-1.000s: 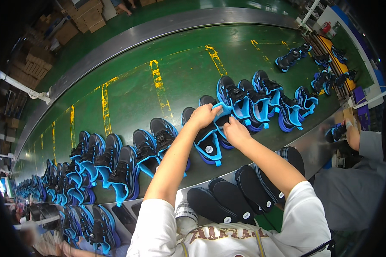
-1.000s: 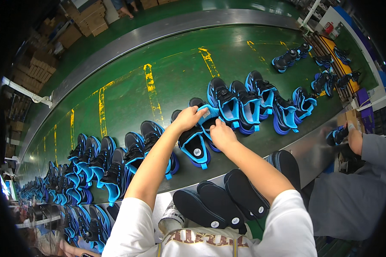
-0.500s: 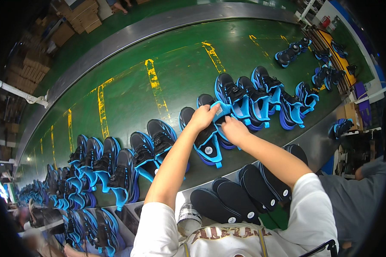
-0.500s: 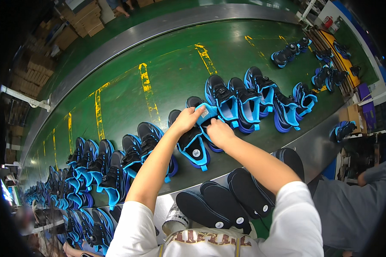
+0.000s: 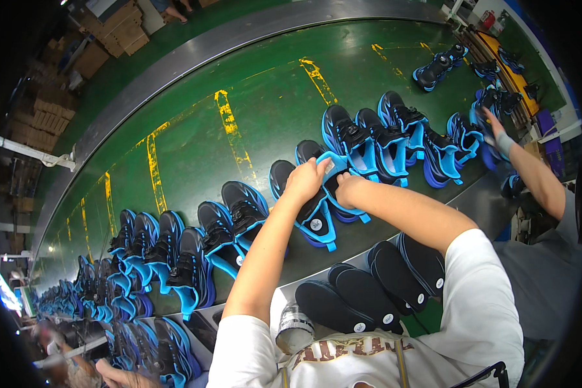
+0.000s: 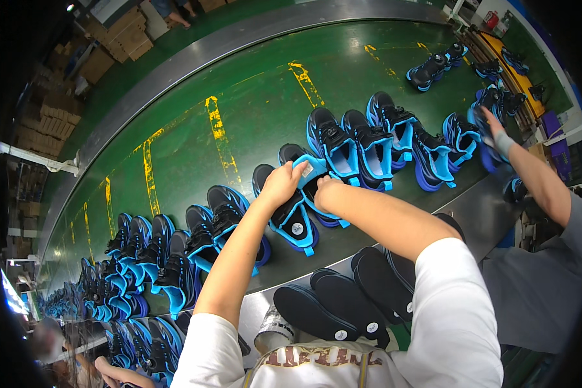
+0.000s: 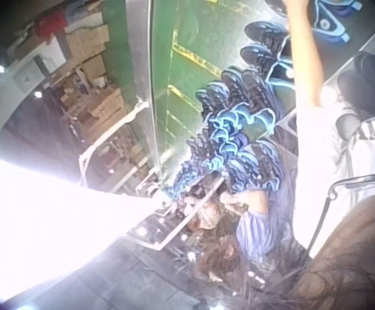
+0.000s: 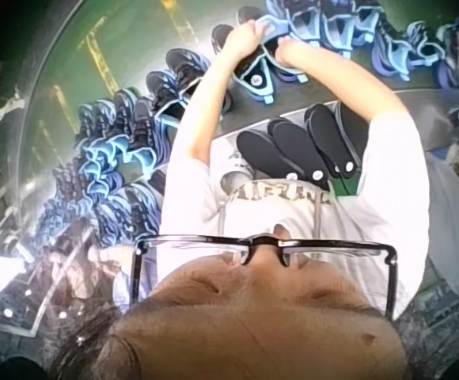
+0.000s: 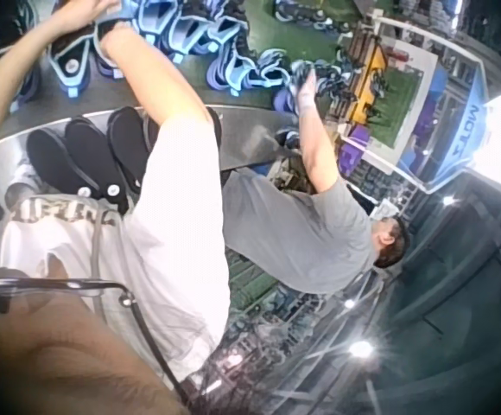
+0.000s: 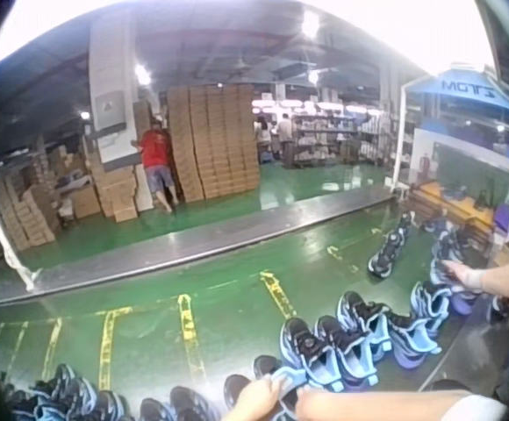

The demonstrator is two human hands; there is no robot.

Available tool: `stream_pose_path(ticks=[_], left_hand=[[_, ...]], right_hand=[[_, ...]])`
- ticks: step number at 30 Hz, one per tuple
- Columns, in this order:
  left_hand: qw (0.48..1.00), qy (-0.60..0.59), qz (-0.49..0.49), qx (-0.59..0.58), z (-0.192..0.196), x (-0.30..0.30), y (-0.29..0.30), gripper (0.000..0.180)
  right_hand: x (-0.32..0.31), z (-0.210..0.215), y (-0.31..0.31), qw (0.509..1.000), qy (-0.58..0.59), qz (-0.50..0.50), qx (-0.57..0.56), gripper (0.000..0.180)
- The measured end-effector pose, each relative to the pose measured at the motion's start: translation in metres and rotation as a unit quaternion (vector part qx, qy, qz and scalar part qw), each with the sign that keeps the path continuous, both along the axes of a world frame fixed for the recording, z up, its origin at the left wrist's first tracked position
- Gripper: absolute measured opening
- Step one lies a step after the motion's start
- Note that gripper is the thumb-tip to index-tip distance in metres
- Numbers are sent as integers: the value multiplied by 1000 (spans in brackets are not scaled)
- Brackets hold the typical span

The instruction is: The person inserts insoles into shoes along an assembly line by hand, placing an insole inside each shoe.

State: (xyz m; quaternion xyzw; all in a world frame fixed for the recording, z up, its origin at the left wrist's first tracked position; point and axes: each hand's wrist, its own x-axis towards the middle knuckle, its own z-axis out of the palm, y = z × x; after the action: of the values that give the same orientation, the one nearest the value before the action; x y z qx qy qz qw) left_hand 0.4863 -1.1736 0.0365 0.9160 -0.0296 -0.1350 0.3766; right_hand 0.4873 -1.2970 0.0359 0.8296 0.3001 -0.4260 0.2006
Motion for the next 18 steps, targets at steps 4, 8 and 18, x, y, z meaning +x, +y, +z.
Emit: stream_pose_path(ticks=[4,8,18], left_hand=[[1000,13,2,-12,0,1,1,52],[999,-11,52,-9,2,0,-4,48],[933,-264,-130,206,11,4,-6,39]], right_hand=[[2,10,5,999,-12,-14,44,38],[9,7,4,987,-27,140,72,34],[-15,48,-14,985,149,-26,78,60]])
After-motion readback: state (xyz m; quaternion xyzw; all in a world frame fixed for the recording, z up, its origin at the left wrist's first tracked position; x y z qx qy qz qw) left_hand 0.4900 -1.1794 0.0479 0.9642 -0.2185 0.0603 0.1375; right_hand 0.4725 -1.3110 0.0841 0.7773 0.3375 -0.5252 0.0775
